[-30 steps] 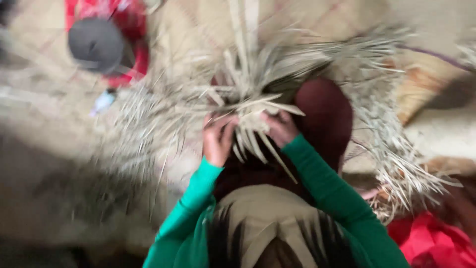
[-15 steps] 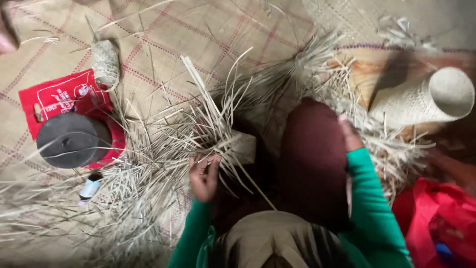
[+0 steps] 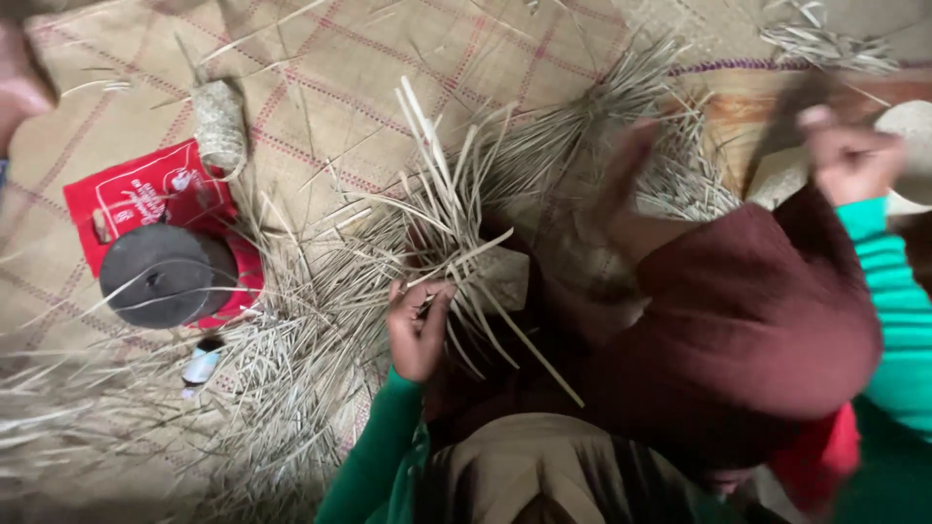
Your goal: Weaving natural fibers together to create a base for a basket or mat
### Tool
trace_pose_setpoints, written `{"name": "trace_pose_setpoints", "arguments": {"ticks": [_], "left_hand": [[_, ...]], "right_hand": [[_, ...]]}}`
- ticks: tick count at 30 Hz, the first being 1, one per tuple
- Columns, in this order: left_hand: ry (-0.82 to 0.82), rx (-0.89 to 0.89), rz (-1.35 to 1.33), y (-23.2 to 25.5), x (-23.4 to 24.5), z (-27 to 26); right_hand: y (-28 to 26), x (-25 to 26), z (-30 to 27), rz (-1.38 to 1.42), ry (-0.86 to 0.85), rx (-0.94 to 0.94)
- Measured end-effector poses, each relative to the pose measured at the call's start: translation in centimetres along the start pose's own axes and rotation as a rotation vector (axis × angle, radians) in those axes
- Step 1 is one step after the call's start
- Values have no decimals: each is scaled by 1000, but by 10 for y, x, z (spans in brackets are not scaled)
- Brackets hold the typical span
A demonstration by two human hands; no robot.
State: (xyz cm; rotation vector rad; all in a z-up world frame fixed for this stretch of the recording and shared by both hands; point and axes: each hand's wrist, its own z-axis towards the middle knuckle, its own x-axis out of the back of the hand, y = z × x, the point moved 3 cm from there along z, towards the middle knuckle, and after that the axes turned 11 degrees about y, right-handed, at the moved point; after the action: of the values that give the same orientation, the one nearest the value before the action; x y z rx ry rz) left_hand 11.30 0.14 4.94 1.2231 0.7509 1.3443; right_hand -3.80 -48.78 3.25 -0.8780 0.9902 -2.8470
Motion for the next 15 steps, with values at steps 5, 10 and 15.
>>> {"name": "trace_pose_setpoints", "arguments": {"ticks": [5,10,15], "left_hand": [[108,-25,52,-4,-12,-24],[115,-152,23,48,-34,-36],[145,-303,10,113,-45,-42]], "right_hand": [[-89,-59,11,41,-854,-39],[-142,-98,22,26,-1229,290],[-177,-88,17,-70,-1368,415]]}}
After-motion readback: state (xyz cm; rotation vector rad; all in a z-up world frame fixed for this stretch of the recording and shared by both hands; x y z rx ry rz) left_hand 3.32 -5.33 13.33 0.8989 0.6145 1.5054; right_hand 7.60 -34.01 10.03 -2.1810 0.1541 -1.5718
